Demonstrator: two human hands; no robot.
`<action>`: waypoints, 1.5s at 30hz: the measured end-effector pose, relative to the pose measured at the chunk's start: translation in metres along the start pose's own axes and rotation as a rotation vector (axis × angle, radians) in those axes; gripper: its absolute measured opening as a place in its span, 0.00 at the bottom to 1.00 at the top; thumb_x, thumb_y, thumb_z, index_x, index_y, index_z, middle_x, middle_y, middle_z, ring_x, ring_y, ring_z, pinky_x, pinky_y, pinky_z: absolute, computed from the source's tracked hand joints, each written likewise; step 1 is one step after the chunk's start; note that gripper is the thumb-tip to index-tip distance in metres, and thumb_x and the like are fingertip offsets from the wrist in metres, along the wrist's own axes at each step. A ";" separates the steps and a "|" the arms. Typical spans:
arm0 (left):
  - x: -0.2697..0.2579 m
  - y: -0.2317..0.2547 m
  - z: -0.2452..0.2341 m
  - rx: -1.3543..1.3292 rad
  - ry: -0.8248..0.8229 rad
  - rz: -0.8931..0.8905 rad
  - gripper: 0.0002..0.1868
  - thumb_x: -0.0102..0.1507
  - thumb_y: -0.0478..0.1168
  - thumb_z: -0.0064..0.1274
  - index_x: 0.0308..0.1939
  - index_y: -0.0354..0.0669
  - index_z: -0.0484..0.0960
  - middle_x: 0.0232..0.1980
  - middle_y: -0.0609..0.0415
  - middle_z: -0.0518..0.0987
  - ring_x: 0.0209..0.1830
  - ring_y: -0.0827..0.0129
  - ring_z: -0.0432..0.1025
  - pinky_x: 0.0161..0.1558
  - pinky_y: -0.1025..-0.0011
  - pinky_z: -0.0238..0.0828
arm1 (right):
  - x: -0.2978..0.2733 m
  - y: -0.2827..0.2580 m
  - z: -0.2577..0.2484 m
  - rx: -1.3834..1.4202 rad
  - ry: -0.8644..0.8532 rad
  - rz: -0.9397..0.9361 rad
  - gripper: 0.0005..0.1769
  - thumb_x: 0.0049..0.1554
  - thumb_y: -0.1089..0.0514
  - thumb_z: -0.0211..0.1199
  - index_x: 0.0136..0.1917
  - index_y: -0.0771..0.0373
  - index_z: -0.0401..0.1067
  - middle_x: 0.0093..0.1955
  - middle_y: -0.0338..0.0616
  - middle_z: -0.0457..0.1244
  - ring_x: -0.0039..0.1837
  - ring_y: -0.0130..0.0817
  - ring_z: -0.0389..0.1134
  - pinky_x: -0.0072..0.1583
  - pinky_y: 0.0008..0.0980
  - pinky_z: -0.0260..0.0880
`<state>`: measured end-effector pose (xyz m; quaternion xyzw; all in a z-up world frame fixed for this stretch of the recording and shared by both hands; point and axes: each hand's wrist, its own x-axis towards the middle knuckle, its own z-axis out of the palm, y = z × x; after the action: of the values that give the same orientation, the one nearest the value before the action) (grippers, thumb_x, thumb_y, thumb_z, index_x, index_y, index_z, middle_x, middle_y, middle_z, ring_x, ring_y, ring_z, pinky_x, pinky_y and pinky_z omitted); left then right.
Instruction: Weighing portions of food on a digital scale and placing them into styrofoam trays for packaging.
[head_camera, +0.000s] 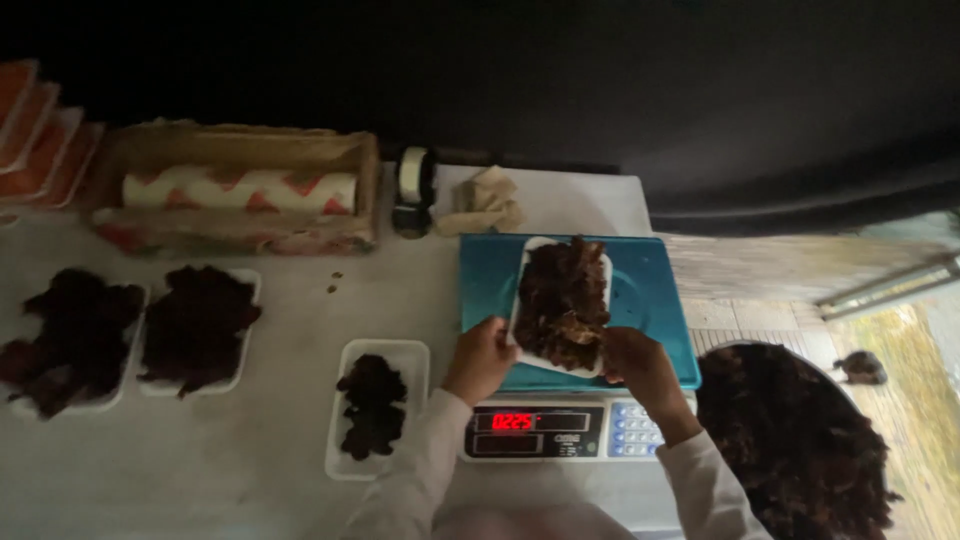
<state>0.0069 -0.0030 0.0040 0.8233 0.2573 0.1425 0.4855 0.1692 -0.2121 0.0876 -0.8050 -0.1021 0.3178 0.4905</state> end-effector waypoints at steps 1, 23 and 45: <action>-0.001 0.003 -0.001 -0.001 0.015 -0.008 0.12 0.59 0.41 0.59 0.43 0.39 0.79 0.37 0.39 0.83 0.42 0.42 0.80 0.40 0.48 0.78 | 0.001 0.002 0.001 -0.008 -0.014 -0.005 0.18 0.61 0.53 0.64 0.61 0.62 0.77 0.34 0.65 0.70 0.38 0.52 0.76 0.43 0.46 0.80; -0.135 -0.047 -0.216 -0.445 0.400 -0.300 0.23 0.65 0.34 0.54 0.65 0.40 0.73 0.58 0.23 0.74 0.49 0.46 0.79 0.45 0.54 0.83 | 0.002 -0.033 0.227 0.391 -0.524 -0.200 0.16 0.58 0.55 0.64 0.57 0.65 0.71 0.47 0.56 0.69 0.45 0.49 0.75 0.46 0.50 0.79; -0.172 -0.291 -0.290 -0.806 0.961 -0.627 0.19 0.61 0.37 0.61 0.54 0.30 0.81 0.40 0.34 0.83 0.35 0.56 0.81 0.34 0.59 0.81 | 0.029 -0.071 0.360 0.126 -0.599 0.058 0.22 0.57 0.67 0.65 0.63 0.67 0.64 0.47 0.56 0.64 0.49 0.48 0.71 0.54 0.54 0.76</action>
<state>-0.3591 0.2263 -0.1061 0.3120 0.5959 0.4283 0.6034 -0.0183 0.0984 0.0226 -0.6459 -0.1993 0.5605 0.4785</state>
